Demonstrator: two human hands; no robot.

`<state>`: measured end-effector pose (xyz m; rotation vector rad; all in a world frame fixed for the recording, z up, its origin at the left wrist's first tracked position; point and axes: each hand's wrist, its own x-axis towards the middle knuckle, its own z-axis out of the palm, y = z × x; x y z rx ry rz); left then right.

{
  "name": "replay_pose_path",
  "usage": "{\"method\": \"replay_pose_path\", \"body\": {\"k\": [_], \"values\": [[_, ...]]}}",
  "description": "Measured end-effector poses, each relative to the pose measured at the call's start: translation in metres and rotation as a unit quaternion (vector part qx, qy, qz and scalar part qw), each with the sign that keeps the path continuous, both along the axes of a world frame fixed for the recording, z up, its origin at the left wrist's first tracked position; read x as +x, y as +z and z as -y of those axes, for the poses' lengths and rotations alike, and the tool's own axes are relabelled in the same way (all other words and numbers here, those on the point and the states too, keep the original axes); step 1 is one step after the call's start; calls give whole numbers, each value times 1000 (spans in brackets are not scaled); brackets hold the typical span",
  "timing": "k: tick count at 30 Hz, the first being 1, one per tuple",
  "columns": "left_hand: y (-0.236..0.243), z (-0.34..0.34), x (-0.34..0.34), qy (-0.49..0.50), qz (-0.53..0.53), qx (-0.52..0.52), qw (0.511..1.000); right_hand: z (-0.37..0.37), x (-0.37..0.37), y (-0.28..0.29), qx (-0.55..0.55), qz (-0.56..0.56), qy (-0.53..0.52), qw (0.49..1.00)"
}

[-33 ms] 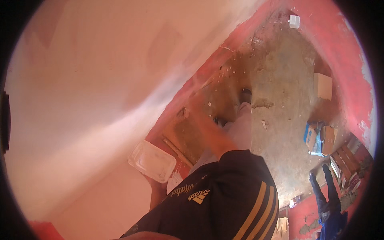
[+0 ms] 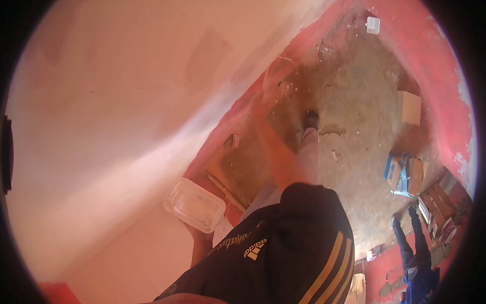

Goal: The person applies plaster to a pink wall using a putty knife, taking the plaster from a small plastic container held in their other hand.

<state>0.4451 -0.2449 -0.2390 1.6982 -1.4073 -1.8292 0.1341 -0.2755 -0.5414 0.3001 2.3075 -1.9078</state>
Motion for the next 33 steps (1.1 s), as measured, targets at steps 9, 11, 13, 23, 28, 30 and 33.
{"method": "replay_pose_path", "body": {"k": [9, 11, 13, 23, 28, 30, 33], "values": [[2, -14, 18, 14, -114, 19, 993, 80, 70, 16, -4, 117, 28, 993], [6, -15, 26, 24, -111, 16, 993, 63, 142, 47, -63, 82, 112, 988], [6, -6, 16, 4, -110, 19, 994, 39, 130, 25, -20, 25, 80, 996], [-1, -7, 5, -10, -119, 30, 992, -51, -201, 28, 19, -69, -72, 995], [8, -6, -3, -24, -115, 9, 993, 48, 12, 49, 5, -45, 51, 998], [14, -6, 3, -31, -109, -5, 994, 48, 86, 61, -28, -21, 124, 992], [16, 1, 11, -48, -105, -27, 993, 15, 80, 26, 29, -46, 94, 994]]}}
